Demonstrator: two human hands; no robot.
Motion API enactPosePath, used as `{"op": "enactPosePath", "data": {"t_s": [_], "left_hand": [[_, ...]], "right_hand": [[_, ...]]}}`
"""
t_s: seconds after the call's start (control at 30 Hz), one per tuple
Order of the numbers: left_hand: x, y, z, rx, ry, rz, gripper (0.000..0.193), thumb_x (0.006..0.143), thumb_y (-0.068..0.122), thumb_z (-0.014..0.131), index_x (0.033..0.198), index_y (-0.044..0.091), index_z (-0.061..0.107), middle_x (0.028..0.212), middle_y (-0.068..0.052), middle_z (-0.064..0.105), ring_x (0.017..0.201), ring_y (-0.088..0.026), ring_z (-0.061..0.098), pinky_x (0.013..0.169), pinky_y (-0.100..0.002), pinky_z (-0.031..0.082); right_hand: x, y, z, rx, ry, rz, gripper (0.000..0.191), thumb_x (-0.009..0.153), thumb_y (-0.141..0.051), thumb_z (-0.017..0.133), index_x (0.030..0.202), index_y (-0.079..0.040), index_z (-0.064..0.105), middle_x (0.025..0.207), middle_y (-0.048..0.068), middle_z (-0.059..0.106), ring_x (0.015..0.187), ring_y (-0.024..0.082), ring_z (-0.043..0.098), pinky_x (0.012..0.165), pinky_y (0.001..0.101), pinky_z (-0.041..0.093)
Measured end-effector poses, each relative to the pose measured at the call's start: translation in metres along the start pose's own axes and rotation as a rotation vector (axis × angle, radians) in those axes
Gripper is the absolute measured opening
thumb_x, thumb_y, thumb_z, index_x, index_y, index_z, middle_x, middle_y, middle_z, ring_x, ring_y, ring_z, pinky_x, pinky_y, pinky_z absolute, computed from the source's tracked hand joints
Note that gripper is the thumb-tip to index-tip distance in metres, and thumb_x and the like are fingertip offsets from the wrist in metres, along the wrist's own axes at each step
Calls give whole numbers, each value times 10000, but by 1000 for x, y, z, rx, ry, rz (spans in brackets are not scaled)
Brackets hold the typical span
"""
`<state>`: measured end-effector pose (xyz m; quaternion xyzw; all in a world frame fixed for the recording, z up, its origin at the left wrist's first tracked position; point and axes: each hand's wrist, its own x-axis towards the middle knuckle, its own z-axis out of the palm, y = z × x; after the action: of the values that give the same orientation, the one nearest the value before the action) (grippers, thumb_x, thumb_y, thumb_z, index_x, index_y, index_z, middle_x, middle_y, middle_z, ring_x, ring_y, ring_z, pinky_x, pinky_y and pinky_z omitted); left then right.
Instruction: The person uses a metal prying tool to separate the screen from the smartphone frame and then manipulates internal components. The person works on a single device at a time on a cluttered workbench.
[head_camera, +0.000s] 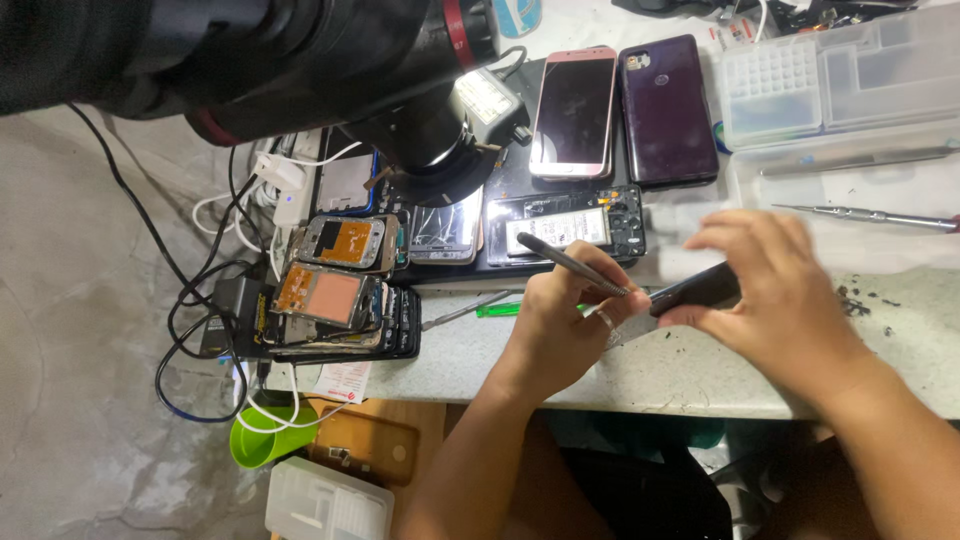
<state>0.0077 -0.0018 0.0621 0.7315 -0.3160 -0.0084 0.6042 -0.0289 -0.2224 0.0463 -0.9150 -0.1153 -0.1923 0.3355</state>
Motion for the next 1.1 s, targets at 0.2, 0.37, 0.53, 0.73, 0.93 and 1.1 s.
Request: {"op": "enactPosePath", "data": {"t_s": [0.2, 0.37, 0.53, 0.73, 0.93, 1.1], "left_hand": [[0, 3, -14, 14, 7, -21, 133, 990, 42, 725, 1028, 4, 604, 864, -69, 724, 822, -113, 712, 708, -251, 579], [-1, -2, -14, 23, 70, 40, 113, 986, 49, 735, 1020, 6, 636, 834, -52, 724, 777, -80, 704, 673, -224, 554], [-4, -9, -4, -50, 142, 58, 118, 990, 62, 738, 1013, -5, 643, 849, -58, 728, 758, -73, 670, 661, -215, 533], [-7, -15, 3, -112, 190, 58, 137, 990, 89, 731, 1024, -4, 637, 886, -69, 741, 799, -86, 706, 700, -214, 574], [-2, -19, 3, -116, 161, 48, 110, 994, 51, 719, 1025, -7, 631, 891, -79, 743, 841, -98, 733, 735, -225, 597], [1, -20, 2, -81, 138, 50, 99, 971, 4, 729, 1013, -17, 642, 865, -77, 738, 815, -102, 732, 715, -227, 596]], "right_hand": [[-7, 2, 14, -180, 67, -105, 577, 671, -463, 841, 1098, -139, 628, 1205, 34, 626, 1197, 279, 563, 1233, 646, 244], [-7, 0, 23, -150, 77, -133, 532, 690, -464, 829, 1070, -141, 644, 1136, 27, 609, 1174, 278, 548, 1248, 619, 254], [-8, -3, 23, -247, 65, -114, 501, 691, -508, 820, 1020, -163, 664, 1077, 2, 608, 1079, 260, 537, 1020, 506, 326], [-8, -3, 24, -246, 38, -96, 520, 688, -516, 814, 1031, -155, 664, 1053, 11, 592, 1041, 278, 516, 924, 467, 331], [-6, 1, 26, -220, 36, -119, 526, 690, -505, 814, 1037, -144, 654, 1066, 30, 578, 1043, 302, 498, 937, 471, 366], [-6, 1, 26, -236, 21, -108, 531, 676, -509, 821, 1025, -146, 655, 1055, 34, 579, 1047, 309, 495, 932, 474, 367]]}}
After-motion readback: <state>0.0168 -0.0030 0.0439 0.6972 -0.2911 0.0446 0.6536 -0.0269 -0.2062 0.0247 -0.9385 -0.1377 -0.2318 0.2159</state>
